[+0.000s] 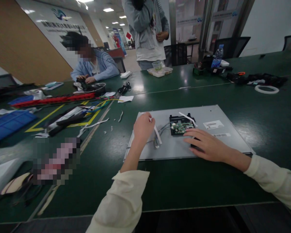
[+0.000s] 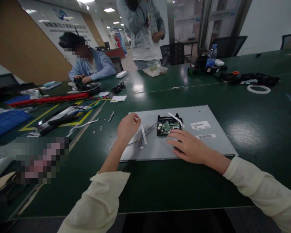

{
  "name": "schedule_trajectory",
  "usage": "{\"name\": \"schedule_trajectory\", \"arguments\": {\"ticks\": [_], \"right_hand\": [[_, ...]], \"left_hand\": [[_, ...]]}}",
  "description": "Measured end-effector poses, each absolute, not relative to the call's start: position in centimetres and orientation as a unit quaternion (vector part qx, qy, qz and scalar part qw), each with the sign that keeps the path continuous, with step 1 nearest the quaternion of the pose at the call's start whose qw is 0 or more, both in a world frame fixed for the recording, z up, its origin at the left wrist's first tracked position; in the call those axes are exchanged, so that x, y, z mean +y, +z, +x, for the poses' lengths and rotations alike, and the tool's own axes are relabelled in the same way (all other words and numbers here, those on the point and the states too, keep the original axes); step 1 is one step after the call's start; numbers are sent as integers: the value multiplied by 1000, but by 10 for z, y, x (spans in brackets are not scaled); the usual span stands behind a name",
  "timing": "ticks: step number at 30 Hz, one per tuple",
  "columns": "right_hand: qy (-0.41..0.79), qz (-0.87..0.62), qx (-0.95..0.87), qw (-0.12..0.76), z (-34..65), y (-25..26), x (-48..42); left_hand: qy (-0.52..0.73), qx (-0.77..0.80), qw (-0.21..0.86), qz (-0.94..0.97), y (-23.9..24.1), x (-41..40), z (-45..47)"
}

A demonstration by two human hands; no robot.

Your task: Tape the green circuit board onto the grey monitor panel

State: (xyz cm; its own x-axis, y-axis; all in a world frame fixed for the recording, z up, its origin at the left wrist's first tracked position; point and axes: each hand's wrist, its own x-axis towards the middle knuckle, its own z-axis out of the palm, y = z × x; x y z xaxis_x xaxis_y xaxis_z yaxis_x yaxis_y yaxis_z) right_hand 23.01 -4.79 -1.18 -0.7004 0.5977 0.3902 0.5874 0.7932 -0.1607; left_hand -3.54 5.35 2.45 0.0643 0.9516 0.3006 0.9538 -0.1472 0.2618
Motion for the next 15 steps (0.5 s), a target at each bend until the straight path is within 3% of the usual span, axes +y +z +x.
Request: {"name": "schedule_trajectory", "arguments": {"ticks": [7, 15], "right_hand": [[26, -306, -928, 209, 227, -14, -51], [23, -312, -932, 184, 227, -14, -51]], "left_hand": [[-185, -641, -109, -737, -4, 76, -56], [-197, -624, -101, -750, -4, 72, -51]]}}
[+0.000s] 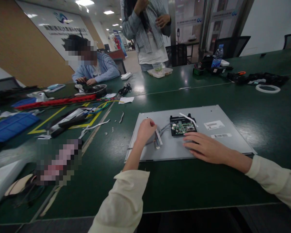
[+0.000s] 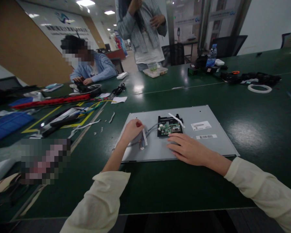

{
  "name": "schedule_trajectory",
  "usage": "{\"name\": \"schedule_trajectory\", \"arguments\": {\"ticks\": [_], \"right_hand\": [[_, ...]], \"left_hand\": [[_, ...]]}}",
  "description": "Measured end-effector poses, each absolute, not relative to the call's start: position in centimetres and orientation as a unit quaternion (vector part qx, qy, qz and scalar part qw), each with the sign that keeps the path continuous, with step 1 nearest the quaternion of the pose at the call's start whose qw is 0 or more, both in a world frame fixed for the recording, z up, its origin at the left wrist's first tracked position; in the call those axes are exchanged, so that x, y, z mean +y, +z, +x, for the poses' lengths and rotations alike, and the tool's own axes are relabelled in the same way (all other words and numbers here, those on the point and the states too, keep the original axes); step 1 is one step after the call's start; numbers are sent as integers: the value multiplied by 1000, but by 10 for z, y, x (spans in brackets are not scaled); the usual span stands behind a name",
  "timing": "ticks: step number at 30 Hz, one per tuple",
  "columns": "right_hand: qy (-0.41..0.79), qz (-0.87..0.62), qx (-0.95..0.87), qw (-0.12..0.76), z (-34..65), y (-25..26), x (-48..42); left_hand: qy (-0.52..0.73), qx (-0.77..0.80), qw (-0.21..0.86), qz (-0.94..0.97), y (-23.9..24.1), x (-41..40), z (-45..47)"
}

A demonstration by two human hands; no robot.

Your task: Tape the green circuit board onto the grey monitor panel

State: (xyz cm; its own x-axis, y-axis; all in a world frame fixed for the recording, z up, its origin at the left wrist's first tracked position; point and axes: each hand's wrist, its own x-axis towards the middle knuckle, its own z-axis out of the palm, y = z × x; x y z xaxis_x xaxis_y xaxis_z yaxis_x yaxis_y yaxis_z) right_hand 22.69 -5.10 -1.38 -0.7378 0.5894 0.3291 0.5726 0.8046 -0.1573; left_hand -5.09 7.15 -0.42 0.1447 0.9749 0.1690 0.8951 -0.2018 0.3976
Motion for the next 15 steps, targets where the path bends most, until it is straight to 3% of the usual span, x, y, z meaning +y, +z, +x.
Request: {"name": "schedule_trajectory", "arguments": {"ticks": [10, 15], "right_hand": [[34, -298, -930, 212, 225, -15, -51], [32, -296, -934, 199, 226, -15, -51]], "left_hand": [[255, 602, 163, 739, 2, 69, -54], [353, 576, 215, 705, 23, 67, -57]]}}
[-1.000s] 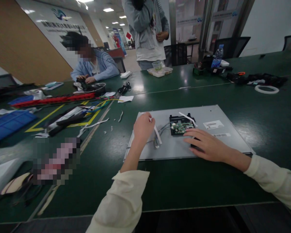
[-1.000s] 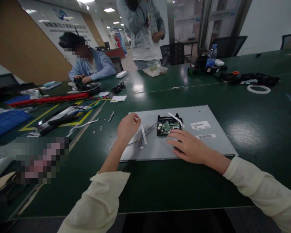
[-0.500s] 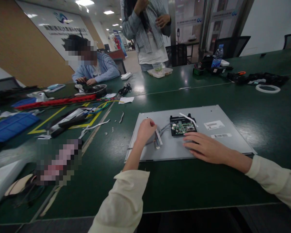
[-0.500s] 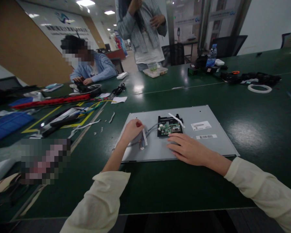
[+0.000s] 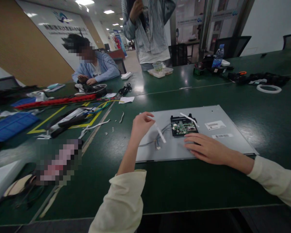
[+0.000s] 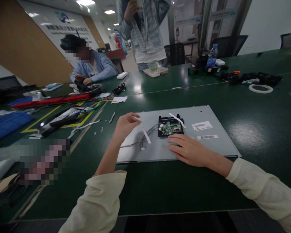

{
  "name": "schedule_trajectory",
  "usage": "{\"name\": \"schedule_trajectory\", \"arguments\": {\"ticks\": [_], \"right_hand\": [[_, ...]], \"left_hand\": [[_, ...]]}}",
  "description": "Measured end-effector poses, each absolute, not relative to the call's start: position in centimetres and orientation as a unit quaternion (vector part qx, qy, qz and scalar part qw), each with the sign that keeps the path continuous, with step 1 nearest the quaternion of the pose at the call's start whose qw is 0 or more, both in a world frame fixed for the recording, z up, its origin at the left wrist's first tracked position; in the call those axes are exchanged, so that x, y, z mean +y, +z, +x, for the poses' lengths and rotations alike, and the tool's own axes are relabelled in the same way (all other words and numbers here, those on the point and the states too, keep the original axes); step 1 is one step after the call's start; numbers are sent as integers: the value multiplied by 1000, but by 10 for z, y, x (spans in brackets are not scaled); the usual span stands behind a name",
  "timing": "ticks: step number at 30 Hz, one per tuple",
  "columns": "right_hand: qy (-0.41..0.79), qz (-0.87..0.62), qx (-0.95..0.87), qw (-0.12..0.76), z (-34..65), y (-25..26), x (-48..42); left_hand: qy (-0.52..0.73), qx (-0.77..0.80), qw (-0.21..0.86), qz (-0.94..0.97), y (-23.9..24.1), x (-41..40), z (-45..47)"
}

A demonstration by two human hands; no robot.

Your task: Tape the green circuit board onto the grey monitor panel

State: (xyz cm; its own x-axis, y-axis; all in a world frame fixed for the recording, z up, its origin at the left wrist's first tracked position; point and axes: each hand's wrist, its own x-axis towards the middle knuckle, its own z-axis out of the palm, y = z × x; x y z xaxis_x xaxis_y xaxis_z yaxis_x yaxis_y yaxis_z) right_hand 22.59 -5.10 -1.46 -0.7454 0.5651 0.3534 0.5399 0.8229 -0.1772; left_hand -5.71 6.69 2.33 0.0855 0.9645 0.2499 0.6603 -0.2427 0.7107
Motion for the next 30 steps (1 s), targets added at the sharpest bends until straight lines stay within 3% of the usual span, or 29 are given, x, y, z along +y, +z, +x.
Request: {"name": "schedule_trajectory", "arguments": {"ticks": [5, 12, 23, 30], "right_hand": [[14, -291, -933, 212, 225, -13, -51], [14, -289, -932, 220, 204, 3, -54], [24, -302, -930, 210, 141, 0, -44], [38, -323, -925, 195, 134, -12, -50]], "left_hand": [[472, 525, 334, 624, 37, 63, -55], [402, 560, 450, 568, 22, 57, -66], [415, 552, 461, 558, 11, 47, -66], [409, 559, 403, 598, -4, 51, -66]]}}
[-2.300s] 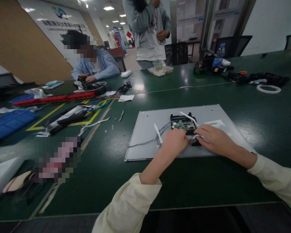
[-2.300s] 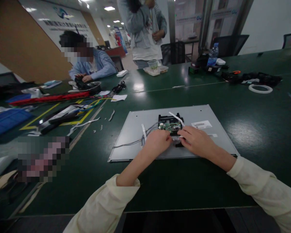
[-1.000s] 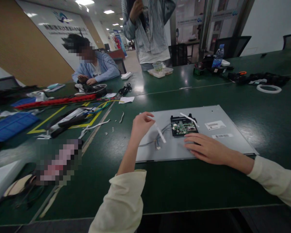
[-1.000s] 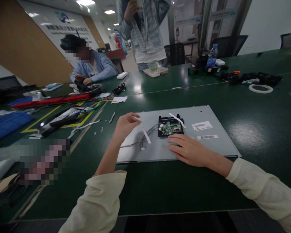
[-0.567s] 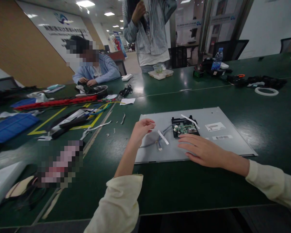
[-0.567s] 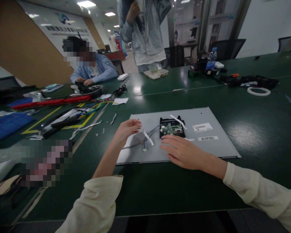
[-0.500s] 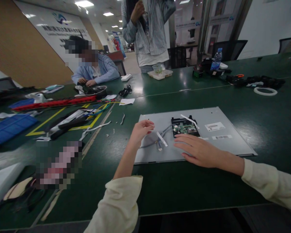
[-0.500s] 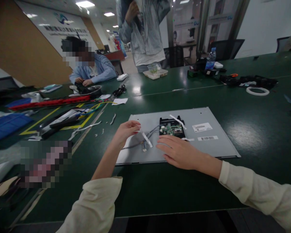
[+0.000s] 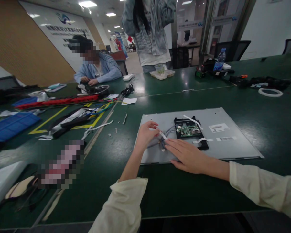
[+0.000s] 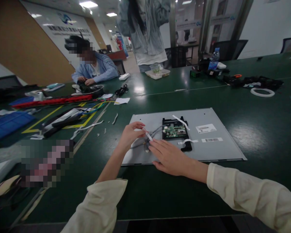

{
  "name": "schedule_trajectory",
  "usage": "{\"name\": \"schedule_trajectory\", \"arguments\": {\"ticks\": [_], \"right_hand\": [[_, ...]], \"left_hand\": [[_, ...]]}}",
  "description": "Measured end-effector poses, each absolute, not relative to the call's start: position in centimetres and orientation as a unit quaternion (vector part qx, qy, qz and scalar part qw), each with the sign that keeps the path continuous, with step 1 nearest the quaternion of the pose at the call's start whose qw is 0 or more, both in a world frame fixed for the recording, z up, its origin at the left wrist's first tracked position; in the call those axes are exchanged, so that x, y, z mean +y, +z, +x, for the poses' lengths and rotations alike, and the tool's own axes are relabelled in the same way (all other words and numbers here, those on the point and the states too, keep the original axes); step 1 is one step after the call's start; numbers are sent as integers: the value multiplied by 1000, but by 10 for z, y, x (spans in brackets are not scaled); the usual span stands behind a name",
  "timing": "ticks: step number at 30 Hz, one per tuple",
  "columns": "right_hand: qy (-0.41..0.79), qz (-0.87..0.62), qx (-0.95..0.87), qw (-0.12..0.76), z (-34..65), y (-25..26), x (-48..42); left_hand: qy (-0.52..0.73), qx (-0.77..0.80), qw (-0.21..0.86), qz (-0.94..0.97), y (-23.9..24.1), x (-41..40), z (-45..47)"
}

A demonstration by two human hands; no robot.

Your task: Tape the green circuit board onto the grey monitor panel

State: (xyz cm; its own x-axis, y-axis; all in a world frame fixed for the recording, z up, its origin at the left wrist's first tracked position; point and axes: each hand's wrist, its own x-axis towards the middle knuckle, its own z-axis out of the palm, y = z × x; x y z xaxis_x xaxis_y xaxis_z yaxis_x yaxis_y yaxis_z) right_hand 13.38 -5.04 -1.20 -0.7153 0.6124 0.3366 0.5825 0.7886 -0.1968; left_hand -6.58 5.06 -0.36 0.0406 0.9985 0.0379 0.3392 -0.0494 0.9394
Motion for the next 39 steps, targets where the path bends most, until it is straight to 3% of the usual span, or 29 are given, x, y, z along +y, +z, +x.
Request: {"name": "schedule_trajectory", "arguments": {"ticks": [6, 12, 20, 30, 32, 39], "right_hand": [[71, -342, -918, 185, 136, -14, -50], [91, -348, -915, 185, 136, -16, -48], [88, -339, -916, 194, 134, -22, -46], [80, -330, -918, 206, 135, -24, -45], [83, -331, -917, 207, 135, -21, -46], [52, -324, -924, 195, 135, -16, -49]], "left_hand": [[354, 583, 321, 657, -12, 57, -71], [338, 558, 306, 694, -12, 54, -66], [225, 506, 66, 830, -7, 49, -61], [189, 522, -66, 829, -2, 48, -64], [204, 523, -71, 824, 1, 46, -65], [162, 416, 84, 891, -6, 47, -56]]}}
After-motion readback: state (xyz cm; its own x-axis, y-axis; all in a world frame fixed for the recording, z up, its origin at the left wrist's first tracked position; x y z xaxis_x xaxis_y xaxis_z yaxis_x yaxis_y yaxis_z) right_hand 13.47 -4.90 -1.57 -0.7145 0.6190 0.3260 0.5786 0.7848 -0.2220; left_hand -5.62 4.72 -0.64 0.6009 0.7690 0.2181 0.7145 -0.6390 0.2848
